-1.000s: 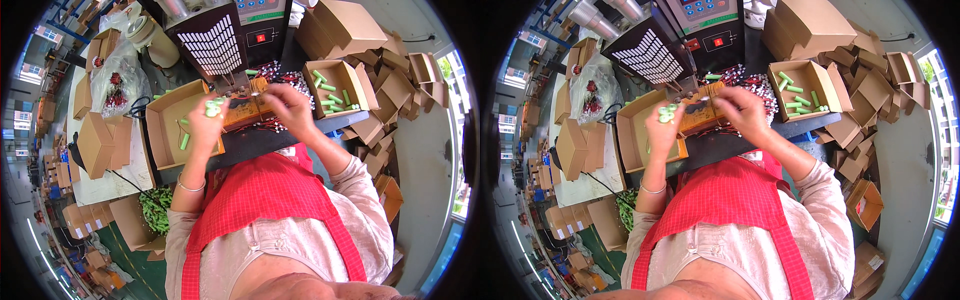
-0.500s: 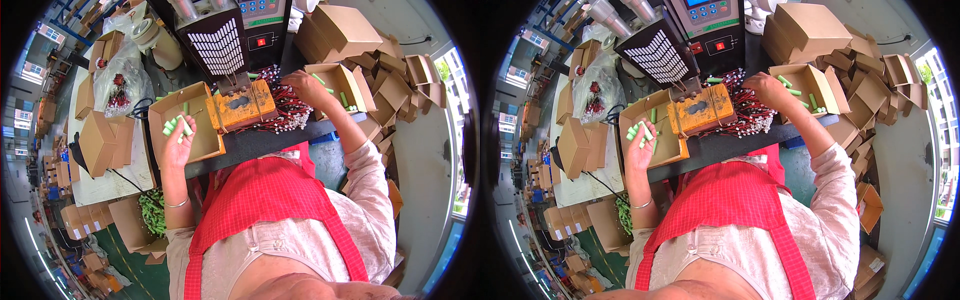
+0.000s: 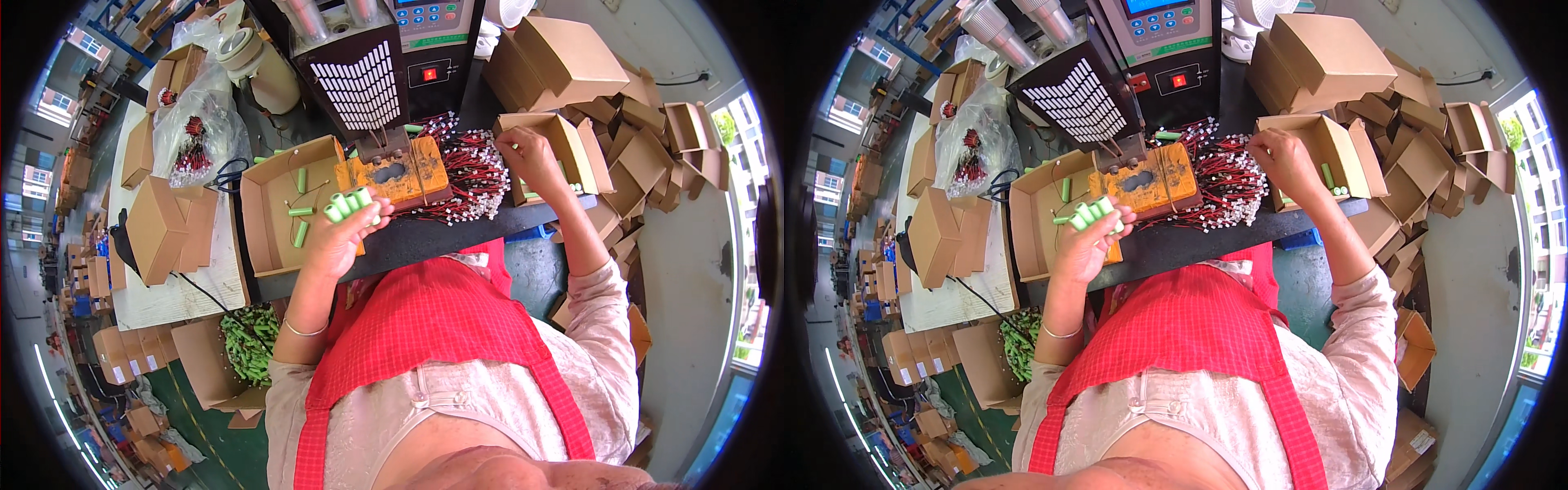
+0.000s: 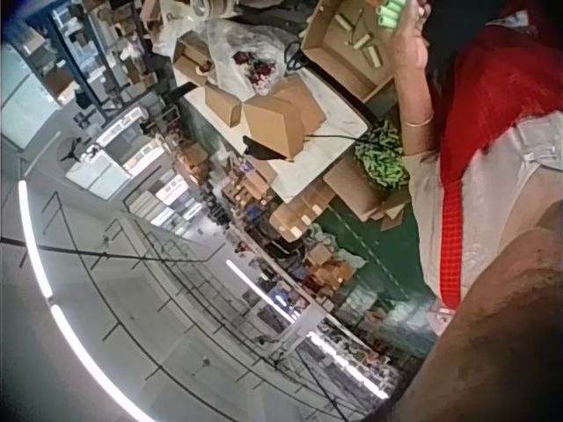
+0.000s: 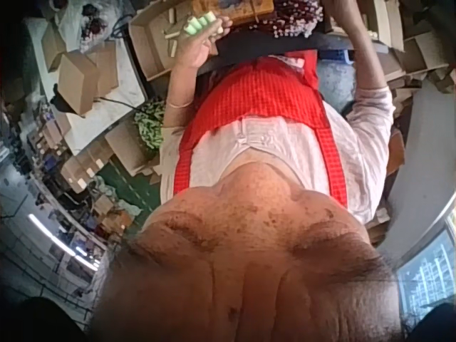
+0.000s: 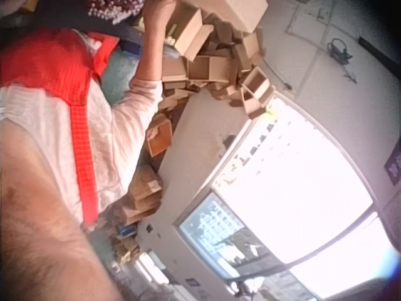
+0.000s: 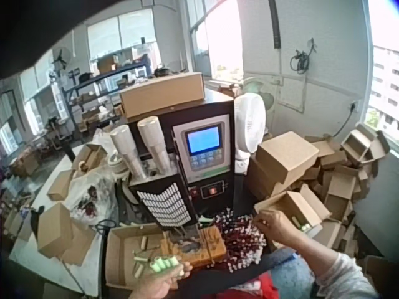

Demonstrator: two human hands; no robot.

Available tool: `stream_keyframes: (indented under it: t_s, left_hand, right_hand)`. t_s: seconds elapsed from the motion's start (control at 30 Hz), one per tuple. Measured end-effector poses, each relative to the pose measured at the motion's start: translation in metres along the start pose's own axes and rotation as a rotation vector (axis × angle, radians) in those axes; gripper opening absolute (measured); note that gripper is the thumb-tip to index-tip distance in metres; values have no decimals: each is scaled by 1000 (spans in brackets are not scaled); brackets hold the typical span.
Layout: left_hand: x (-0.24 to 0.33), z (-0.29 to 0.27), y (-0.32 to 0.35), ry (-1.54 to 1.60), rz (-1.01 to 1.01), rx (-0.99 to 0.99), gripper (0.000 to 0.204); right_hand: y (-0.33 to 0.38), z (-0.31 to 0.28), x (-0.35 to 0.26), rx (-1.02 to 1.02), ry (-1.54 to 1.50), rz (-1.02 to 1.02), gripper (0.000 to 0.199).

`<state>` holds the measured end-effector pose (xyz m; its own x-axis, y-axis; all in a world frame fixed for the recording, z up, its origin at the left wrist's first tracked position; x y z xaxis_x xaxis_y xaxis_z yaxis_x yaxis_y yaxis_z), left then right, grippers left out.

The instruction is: The person assembles battery packs by taking cylindrical batteries and wire leads, welding the wires onto the battery terminals using a spot welder, and placing the assembled battery units into a box.

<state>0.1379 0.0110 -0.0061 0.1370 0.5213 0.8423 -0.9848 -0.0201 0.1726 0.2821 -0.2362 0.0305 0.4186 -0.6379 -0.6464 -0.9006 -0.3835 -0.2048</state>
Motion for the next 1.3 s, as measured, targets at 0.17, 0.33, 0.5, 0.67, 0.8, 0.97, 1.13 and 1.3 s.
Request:
stream_keyframes:
  t_s: [0.17,0.33,0.5,0.67,0.8,0.97,1.13,1.3]
  left_hand:
    - [-16,20,-5,-61,-44,-46,27]
    - [-22,20,-1,-55,-58,-40,28]
    - [-12,9,-1,-51,37,65,31]
    - [11,11,-10,-333,168,123,25]
    - [38,14,-18,-705,468,169,24]
    - [32,0,-37,-944,356,229,33]
    - [38,9,-37,-1082,379,219,33]
    - [41,14,-36,-1123,445,197,32]
  right_hand:
    - [-5,14,-17,3,84,-259,16]
    - [-14,49,-9,-212,523,-317,13]
    - [-4,-22,-1,211,263,-20,17]
    - [31,-8,3,40,-295,246,20]
    - [53,19,-29,-73,-482,223,17]
    - [50,40,-74,-162,-464,56,13]
    - [41,56,-80,-205,-482,34,15]
    - [39,65,-79,-266,-483,95,17]
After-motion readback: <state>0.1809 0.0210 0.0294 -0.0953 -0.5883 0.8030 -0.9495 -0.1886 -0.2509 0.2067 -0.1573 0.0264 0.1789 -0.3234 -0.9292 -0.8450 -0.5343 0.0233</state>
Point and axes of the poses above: each hand's wrist, its own y-axis away from the middle knuckle, its own z-axis out of the palm, x = y × z, the point moved 10 cm from there along -y, towards the middle knuckle, and after that the axes turned 3 degrees about z, right-handed, at the moved point
